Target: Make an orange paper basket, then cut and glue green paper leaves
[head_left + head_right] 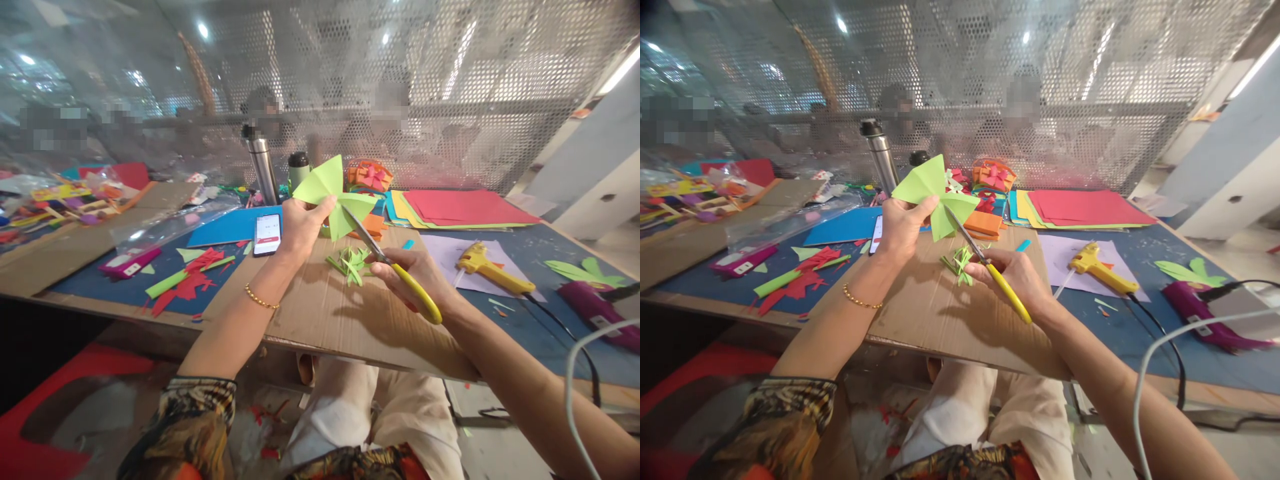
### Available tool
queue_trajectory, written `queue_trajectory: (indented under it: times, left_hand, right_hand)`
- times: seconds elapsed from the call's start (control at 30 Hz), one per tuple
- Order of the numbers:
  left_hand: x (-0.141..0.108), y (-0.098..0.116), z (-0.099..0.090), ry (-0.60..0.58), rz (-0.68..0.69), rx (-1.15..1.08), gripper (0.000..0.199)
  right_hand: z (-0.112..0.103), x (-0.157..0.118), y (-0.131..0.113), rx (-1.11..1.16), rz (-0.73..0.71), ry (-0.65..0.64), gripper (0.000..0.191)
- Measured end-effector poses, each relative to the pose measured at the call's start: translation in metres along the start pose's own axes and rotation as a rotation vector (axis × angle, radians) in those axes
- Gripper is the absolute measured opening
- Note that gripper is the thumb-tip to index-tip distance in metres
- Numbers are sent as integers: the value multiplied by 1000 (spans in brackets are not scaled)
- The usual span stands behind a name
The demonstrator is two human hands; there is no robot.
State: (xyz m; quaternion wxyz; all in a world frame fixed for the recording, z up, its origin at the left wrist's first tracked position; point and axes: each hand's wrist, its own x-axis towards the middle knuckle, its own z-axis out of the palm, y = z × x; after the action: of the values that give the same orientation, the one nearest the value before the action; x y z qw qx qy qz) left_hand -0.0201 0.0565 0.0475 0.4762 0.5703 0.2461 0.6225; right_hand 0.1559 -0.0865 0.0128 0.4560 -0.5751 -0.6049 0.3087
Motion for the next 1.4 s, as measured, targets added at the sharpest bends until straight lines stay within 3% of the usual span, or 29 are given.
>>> queue_trajectory:
  times: [0.83,1.1,1.4]
  left_hand:
    - [-5,1,2,-44,-24,-28,28]
    - [-5,1,2,-51,-4,-11,28]
    - [-4,-1,2,-64,-47,-61,36]
  right_hand:
    - [-3,3,5,-4,-5,8,82]
    - [-5,1,6,-5,-6,11,71]
    - [-4,-3,-8,-21,17,33,73]
